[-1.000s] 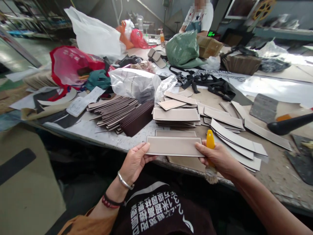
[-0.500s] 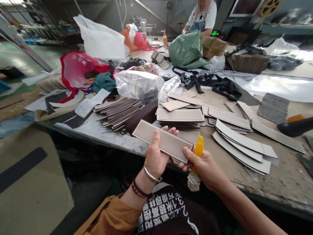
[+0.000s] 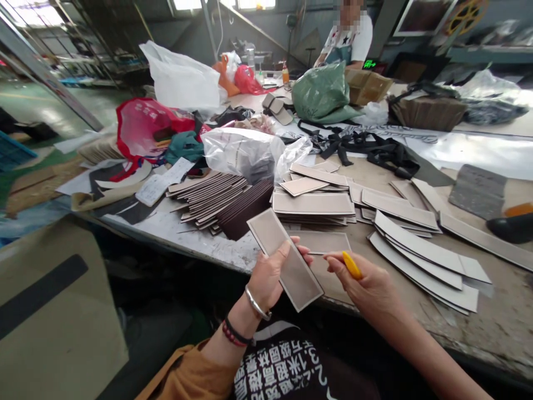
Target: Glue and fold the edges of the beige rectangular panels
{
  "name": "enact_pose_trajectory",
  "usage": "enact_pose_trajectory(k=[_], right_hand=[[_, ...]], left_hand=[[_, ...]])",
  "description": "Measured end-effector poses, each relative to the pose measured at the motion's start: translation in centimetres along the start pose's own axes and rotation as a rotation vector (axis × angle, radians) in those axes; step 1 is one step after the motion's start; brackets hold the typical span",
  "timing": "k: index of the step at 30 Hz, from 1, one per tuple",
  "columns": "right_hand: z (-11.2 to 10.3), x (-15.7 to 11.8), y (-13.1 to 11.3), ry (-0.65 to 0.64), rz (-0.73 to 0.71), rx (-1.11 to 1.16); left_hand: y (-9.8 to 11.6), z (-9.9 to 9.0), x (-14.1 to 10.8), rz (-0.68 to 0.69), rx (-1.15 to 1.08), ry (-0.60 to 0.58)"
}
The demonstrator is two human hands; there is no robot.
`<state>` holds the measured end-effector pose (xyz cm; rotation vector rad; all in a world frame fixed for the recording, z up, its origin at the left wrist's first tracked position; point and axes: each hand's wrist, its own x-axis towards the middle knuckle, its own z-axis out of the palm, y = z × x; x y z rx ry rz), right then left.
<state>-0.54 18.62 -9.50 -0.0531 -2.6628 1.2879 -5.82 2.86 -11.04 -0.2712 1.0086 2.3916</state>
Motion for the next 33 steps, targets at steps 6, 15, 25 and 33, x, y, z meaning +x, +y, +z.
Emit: enact_pose_trajectory(k=[6, 15, 25, 33], right_hand=[[1.3, 0.9, -0.9, 0.012, -0.241, -0.028], [2.1, 0.2, -0.2, 0.033, -0.193, -0.132], [-1.9, 1.4, 1.4, 0.141, 0.096, 0.024], [-3.2, 0.1, 2.5, -0.334, 0.454, 0.603]], left_hand=[[-1.8, 0.3, -0.9, -0.031, 0.085, -0.057], [-3.0, -0.2, -0.7, -0.155, 0.189, -0.087], [-1.1, 0.3, 1.6, -0.543, 0.6, -0.442], [0.4, 0.8, 2.9, -0.701, 0.854, -0.788]])
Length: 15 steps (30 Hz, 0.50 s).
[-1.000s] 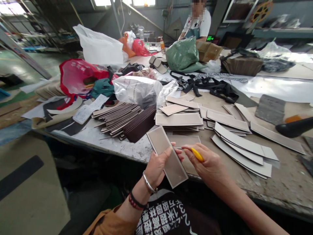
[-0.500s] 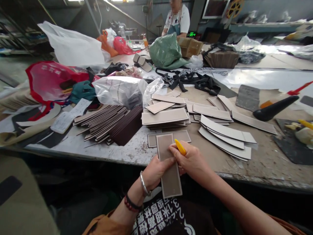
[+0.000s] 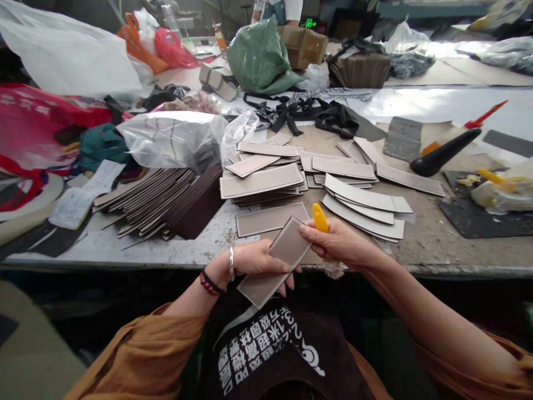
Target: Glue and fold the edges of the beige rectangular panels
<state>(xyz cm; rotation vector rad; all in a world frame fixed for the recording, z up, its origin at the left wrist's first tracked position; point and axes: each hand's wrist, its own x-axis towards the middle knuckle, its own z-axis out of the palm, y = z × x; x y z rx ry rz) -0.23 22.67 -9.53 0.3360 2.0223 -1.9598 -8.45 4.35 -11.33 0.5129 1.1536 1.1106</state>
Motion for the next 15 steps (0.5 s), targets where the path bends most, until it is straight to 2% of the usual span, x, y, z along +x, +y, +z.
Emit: enact_pose_trajectory(k=[3, 6, 8, 12, 13, 15], right_hand=[[0.8, 0.1, 0.7, 0.055, 0.022, 0.096], [1.0, 0.5, 1.3, 0.124, -0.001, 0.144], [0.6, 0.5, 1.5, 0.185, -0.007, 0.19], [-0.9, 0.0, 1.7, 0.268, 0.136, 0.333], [-1.3, -0.3, 1.8, 0.292, 0.169, 0.373], [-2.1, -0.9, 1.9, 0.336, 0.211, 0.44]], left_hand=[[0.1, -0.5, 0.1, -0.044, 0.023, -0.035], [0.7, -1.0, 0.3, -0.076, 0.019, 0.069], [1.2, -1.4, 0.3, -0.018, 0.069, 0.263], [1.4, -1.2, -0.5, 0.306, 0.261, 0.88], [1.1, -1.0, -0.8, 0.388, 0.304, 1.0], [0.0, -0.2, -1.3, 0.504, 0.392, 1.114]])
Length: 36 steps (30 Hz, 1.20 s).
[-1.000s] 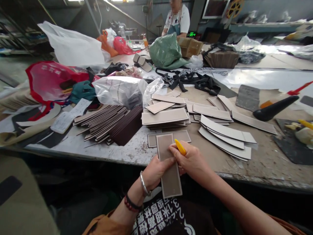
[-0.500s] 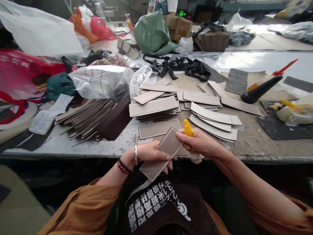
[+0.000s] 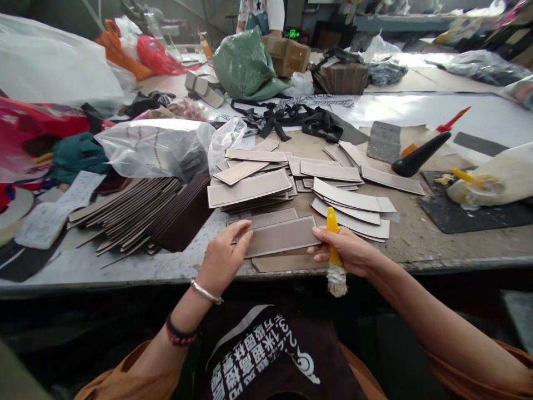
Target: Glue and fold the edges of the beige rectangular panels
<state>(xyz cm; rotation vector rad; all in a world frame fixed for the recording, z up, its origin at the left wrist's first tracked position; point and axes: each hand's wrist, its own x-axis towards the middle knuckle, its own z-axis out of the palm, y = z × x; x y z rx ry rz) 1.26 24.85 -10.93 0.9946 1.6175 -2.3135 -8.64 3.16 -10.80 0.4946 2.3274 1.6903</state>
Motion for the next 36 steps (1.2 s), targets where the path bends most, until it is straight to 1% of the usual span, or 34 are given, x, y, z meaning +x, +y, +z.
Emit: enact_pose_trajectory(k=[2, 5, 7, 11, 12, 14, 18, 21, 25, 28, 32, 36], right_hand=[[-0.8, -0.4, -0.1, 0.016, 0.025, 0.039], [-1.8, -0.9, -0.1, 0.025, 0.043, 0.051], [-2.3, -1.1, -0.1, 0.037, 0.05, 0.047], [-2.9, -1.1, 0.1, 0.05, 0.068, 0.009], [-3.0, -1.0, 0.2, 0.057, 0.077, -0.005], [-3.0, -0.9, 0.4, 0.083, 0.096, -0.032], [-2.7, -0.6, 0.9, 0.129, 0.096, -0.067], [-2.7, -0.4, 1.4, 0.102, 0.093, -0.102], [-2.9, -0.3, 2.1, 0.051, 0.052, -0.162], [-2.8, -0.2, 2.4, 0.074, 0.049, -0.252], [-2.6, -0.1, 2.4, 0.111, 0.054, -0.322], [-2.7, -0.1, 2.2, 0.089, 0.062, -0.359]], left_hand=[[-0.6, 0.2, -1.6, 0.08, 0.035, 0.007], [-1.6, 0.9, -3.6, 0.201, 0.097, -0.024], [-2.3, 1.6, -4.6, 0.348, 0.169, -0.055], [-2.9, 3.1, -5.8, 0.717, 0.36, -0.14], [-2.8, 3.5, -6.0, 0.773, 0.396, -0.159], [-2.6, 4.3, -6.2, 0.83, 0.432, -0.19], [-1.9, 5.8, -6.1, 0.867, 0.453, -0.229], [-1.8, 7.1, -5.7, 0.865, 0.511, -0.264], [-2.7, 8.9, -5.2, 0.8, 0.626, -0.329], [-3.6, 9.9, -5.1, 0.74, 0.717, -0.352], [-4.1, 10.3, -5.3, 0.677, 0.818, -0.312], [-4.2, 9.5, -5.1, 0.606, 0.867, -0.247]])
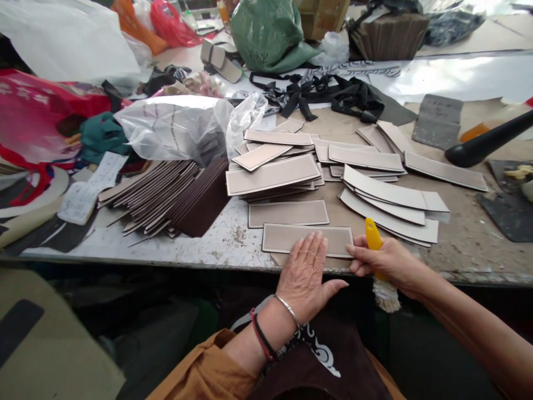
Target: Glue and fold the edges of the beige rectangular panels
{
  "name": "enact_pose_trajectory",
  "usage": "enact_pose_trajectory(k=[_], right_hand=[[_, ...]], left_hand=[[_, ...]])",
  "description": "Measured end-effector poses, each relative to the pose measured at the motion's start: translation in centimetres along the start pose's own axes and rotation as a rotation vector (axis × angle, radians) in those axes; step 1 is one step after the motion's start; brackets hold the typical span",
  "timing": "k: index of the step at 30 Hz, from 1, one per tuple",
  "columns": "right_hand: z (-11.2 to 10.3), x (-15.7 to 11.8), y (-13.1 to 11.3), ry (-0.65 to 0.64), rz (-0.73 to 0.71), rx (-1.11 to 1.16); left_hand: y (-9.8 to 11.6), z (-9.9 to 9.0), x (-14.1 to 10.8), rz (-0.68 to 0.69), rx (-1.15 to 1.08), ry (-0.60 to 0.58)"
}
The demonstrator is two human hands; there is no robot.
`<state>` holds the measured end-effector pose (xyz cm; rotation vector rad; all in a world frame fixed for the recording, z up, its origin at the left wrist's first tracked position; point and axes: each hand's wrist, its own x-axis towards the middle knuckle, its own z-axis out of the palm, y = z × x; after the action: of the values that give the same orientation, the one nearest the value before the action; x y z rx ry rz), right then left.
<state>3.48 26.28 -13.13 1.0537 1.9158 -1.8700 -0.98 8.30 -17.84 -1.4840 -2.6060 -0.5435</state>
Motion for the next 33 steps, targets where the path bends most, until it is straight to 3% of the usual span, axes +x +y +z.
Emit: enact_pose_trajectory(k=[9, 16, 20, 23, 28, 33], right_hand=[[-0.3, 0.3, 0.0, -0.037, 0.02, 0.042], [0.3, 0.1, 0.0, -0.037, 0.029, 0.076], [-0.3, -0.8, -0.6, -0.002, -0.027, 0.124], [-2.1, -2.1, -1.3, 0.045, -0.118, 0.187], [-7.0, -4.0, -2.4, 0.221, -0.192, 0.227], [-10.9, -3.6, -5.0, 0.417, -0.252, 0.25]], left_hand=[[-4.8, -1.9, -1.0, -0.132, 0.15, 0.0], [-5.4, -1.6, -1.4, -0.088, 0.093, 0.078], [-5.9, -1.7, -1.7, -0.168, -0.023, 0.127], [-6.2, -1.8, -2.0, -0.222, -0.094, 0.138], [-6.4, -1.4, -1.9, -0.208, -0.074, 0.164], [-6.6, -0.7, -1.5, -0.151, 0.01, 0.226]])
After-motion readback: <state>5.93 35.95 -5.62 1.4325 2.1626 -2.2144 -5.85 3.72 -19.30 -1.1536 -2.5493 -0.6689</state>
